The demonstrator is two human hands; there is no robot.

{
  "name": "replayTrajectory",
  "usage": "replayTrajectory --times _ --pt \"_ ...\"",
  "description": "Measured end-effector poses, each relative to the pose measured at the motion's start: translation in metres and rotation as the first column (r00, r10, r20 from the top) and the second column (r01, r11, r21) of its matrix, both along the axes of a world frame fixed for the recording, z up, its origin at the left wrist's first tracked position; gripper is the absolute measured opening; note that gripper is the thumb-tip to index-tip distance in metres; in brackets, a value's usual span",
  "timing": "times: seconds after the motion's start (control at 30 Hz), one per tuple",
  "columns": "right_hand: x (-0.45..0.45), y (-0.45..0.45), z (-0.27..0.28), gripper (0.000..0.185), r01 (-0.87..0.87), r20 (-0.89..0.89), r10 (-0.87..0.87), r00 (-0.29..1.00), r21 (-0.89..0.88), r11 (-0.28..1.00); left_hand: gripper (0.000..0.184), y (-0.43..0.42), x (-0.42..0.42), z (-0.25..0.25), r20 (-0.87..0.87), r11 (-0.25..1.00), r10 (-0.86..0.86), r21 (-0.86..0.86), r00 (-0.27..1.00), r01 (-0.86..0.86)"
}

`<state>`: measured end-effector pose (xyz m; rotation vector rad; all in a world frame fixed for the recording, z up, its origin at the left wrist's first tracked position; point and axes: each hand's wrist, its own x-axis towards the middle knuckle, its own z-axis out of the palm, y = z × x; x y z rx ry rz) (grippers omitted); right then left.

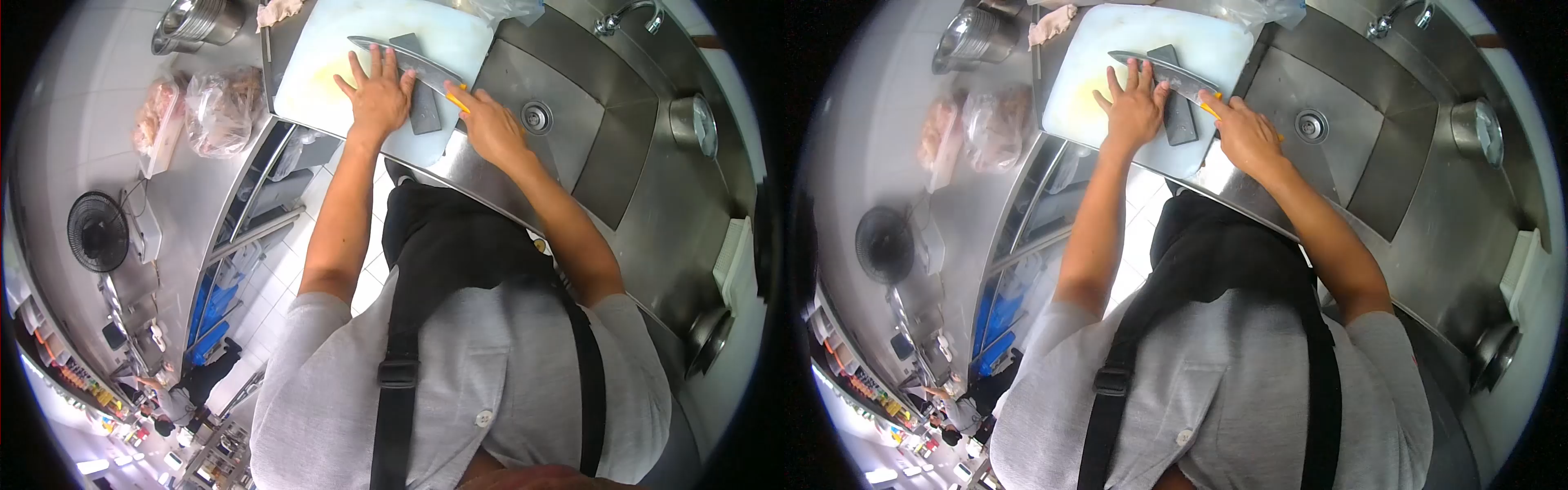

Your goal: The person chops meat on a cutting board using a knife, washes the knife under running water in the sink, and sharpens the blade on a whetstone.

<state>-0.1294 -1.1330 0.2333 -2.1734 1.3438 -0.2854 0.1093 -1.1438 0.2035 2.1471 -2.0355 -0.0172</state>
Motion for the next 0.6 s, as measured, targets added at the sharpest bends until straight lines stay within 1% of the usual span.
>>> replayTrajectory --times 0.03,0.07,0.13,0.23,0.27,0.33,0.4,0.47,0.5,0.57,0.6 --pt "0.002 0.002 0.004 0.061 0.004 -0.019 -0.003 1.0 0.005 1.0 0.069 -0.005 0.004 0.002 0.023 1.0 0.022 0.003 0.999 -0.023" --pt "0.002 0.002 0.009 0.06 0.007 -0.041 -0.007 0.999 0.004 1.0 0.068 0.002 0.0 0.003 0.014 1.0 0.009 0.003 1.0 -0.009" --pt "-0.028 0.034 0.005 0.061 0.016 -0.013 -0.016 1.0 0.004 1.0 0.07 0.031 -0.027 0.001 -0.042 0.999 -0.038 0.018 0.998 0.039" --pt "-0.064 0.068 0.024 0.062 0.044 0.0 -0.045 0.999 0.175 0.984 0.073 0.067 -0.057 0.014 -0.115 0.988 -0.117 0.09 0.986 0.128" --pt "-0.062 0.062 0.023 0.063 0.033 0.013 -0.035 0.999 0.146 0.989 0.072 0.065 -0.056 0.011 -0.142 0.99 -0.111 0.068 0.984 0.121" --pt "-0.048 0.037 0.02 0.064 0.019 0.042 -0.022 0.999 0.081 0.997 0.069 0.039 -0.04 0.005 -0.109 0.996 -0.075 0.039 0.991 0.08" --pt "-0.018 0.008 0.007 0.065 0.015 0.004 -0.015 1.0 0.024 1.0 0.066 -0.004 -0.016 0.0 -0.078 0.999 -0.03 -0.034 0.996 0.027" --pt "-0.012 0.002 0.004 0.066 -0.002 -0.006 0.002 1.0 -0.011 1.0 0.067 -0.008 -0.012 0.009 -0.095 0.999 -0.031 0.021 0.995 0.033" --pt "-0.02 0.013 0.007 0.066 -0.011 0.002 0.011 1.0 0.005 1.0 0.067 -0.012 -0.01 0.014 -0.103 0.998 -0.031 0.048 0.994 0.036" --pt "-0.047 0.044 0.015 0.065 -0.027 0.023 0.027 0.999 0.032 0.999 0.065 0.024 -0.031 0.009 -0.131 0.995 -0.096 0.025 0.987 0.1" --pt "-0.059 0.054 0.017 0.065 -0.019 0.027 0.018 0.999 0.044 0.999 0.065 0.044 -0.043 0.015 -0.16 0.99 -0.124 0.044 0.979 0.133"
